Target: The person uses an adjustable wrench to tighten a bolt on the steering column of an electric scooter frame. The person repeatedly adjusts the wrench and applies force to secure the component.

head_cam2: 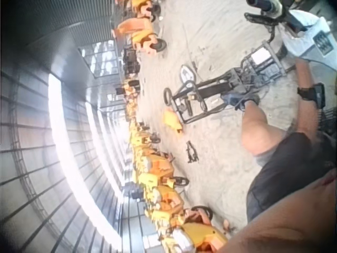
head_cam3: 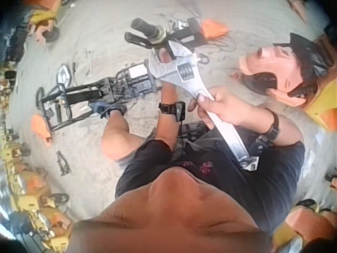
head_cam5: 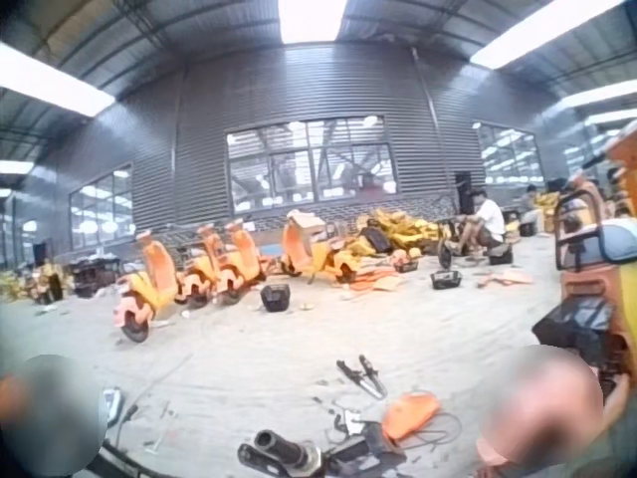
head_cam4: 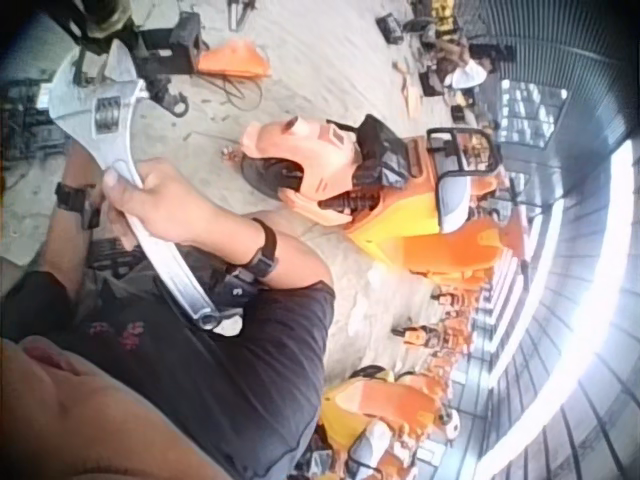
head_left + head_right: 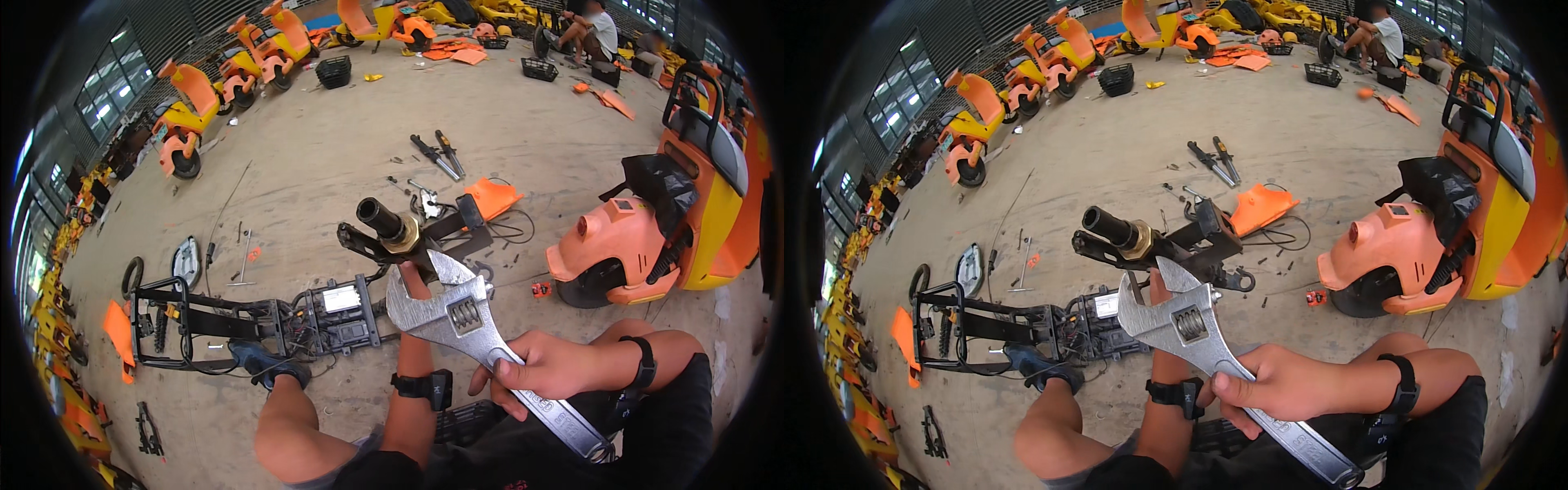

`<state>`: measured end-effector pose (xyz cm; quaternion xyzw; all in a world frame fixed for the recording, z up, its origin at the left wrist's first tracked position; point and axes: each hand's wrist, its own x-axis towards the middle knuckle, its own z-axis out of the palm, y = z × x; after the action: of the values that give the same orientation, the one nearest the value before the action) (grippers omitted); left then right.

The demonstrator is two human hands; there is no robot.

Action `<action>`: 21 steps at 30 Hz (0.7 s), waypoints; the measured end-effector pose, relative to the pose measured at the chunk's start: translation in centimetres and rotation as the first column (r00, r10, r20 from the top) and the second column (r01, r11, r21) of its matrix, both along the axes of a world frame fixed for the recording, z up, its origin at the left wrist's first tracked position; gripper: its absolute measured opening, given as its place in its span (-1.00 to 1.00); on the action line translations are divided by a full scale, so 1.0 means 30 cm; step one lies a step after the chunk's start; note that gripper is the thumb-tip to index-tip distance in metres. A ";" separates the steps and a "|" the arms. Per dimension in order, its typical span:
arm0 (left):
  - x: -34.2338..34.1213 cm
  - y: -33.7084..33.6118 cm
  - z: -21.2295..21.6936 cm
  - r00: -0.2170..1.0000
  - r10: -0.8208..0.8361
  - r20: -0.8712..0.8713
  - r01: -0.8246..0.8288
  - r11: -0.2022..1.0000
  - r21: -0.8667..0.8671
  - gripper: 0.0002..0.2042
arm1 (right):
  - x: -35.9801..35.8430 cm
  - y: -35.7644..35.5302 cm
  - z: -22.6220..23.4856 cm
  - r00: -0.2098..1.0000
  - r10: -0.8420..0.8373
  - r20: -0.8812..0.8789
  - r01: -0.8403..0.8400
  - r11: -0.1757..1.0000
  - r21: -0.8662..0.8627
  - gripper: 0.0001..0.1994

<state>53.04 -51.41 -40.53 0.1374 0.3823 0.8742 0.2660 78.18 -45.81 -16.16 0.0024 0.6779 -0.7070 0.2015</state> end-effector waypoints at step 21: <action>0.097 -0.099 0.249 0.692 0.308 -0.652 -0.531 0.829 -0.172 -0.65 | -0.135 -0.041 0.099 0.957 -0.181 0.228 0.188 0.982 -0.011 -0.50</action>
<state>55.96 -54.39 -33.06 0.2642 0.6154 0.7402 -0.0596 74.15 -47.04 -13.19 0.1427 0.6360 -0.7286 0.2104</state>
